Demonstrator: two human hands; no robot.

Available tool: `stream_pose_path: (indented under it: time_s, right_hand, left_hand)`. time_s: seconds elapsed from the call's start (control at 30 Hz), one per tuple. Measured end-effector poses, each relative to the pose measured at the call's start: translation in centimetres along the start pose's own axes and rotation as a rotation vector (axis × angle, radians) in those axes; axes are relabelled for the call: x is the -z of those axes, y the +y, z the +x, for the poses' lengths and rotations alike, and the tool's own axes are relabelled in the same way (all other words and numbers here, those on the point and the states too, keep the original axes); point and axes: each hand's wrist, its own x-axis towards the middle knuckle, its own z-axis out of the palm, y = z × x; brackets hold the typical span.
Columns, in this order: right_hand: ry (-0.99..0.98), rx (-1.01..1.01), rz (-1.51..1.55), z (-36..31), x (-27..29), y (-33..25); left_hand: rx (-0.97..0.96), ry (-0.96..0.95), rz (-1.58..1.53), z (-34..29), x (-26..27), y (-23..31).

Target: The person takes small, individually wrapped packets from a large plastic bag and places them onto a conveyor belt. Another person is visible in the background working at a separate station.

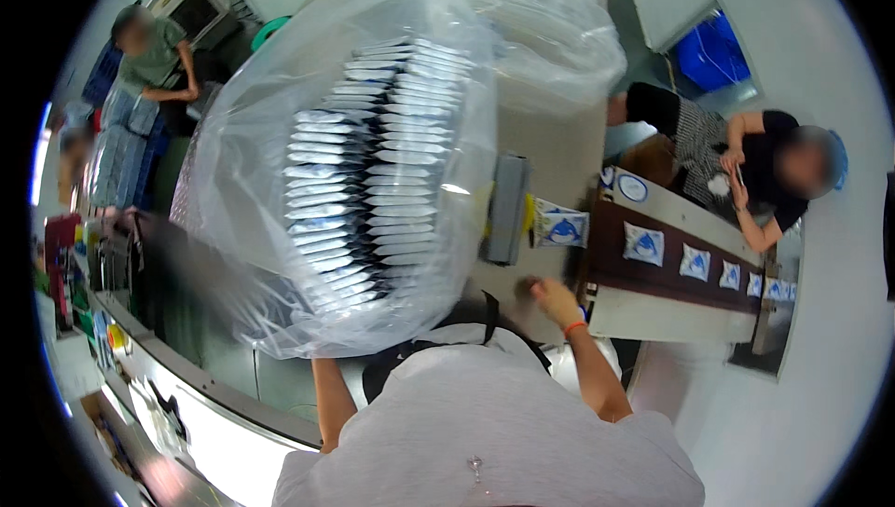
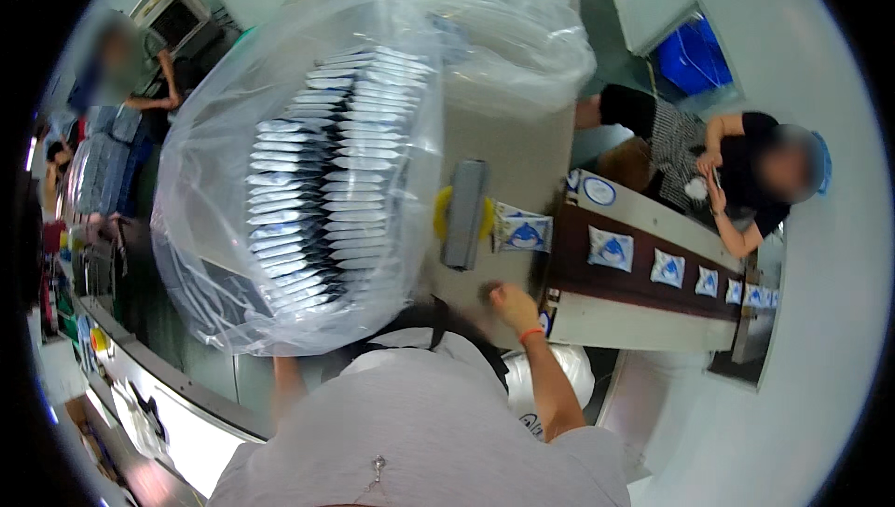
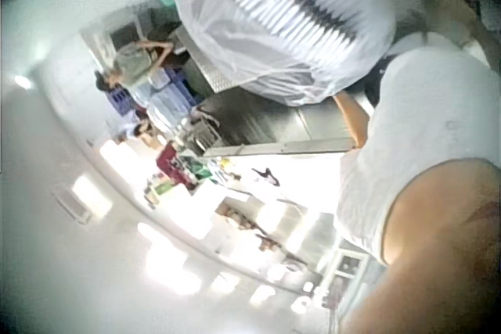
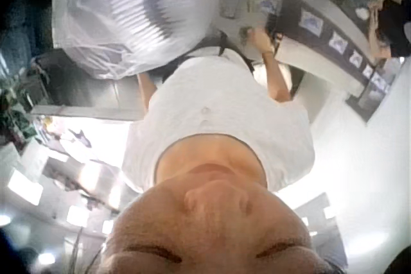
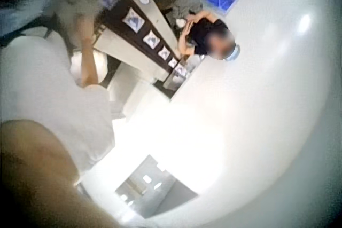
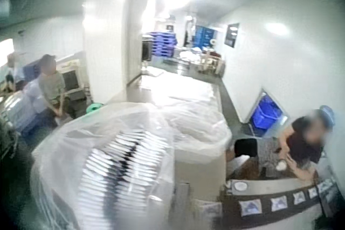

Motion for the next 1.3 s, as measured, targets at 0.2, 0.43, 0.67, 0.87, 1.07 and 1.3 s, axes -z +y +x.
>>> stream_pose_path:
  time_s: [0.2, 0.43, 0.67, 0.87, 1.07, 1.3]
  right_hand:
    - [-0.076, -0.046, 0.009, -3.7, -5.2, 0.3]
    - [-0.152, 0.106, 0.052, -0.7, -5.4, 1.0]
    - [-0.121, 0.360, 0.309, 0.7, 5.7, 1.2]
    - [0.476, 0.331, 0.060, 5.2, 19.6, 15.5]
    - [0.136, -0.212, -0.834, 3.7, 24.4, 31.1]
    - [-0.246, 0.117, -0.586, 7.8, 26.0, 26.0]
  left_hand:
    - [0.072, -0.201, 0.204, 0.7, -7.3, -2.4]
    - [0.112, -0.287, 0.409, -0.2, -9.4, -3.2]
    - [0.145, -0.339, 0.545, -0.9, -11.3, -5.3]
    - [0.223, -0.262, 0.396, -1.2, -11.3, -5.4]
    - [0.237, -0.215, 0.532, -3.4, -13.8, -3.6]
    - [0.268, -0.207, 0.462, -1.1, -12.0, -8.2]
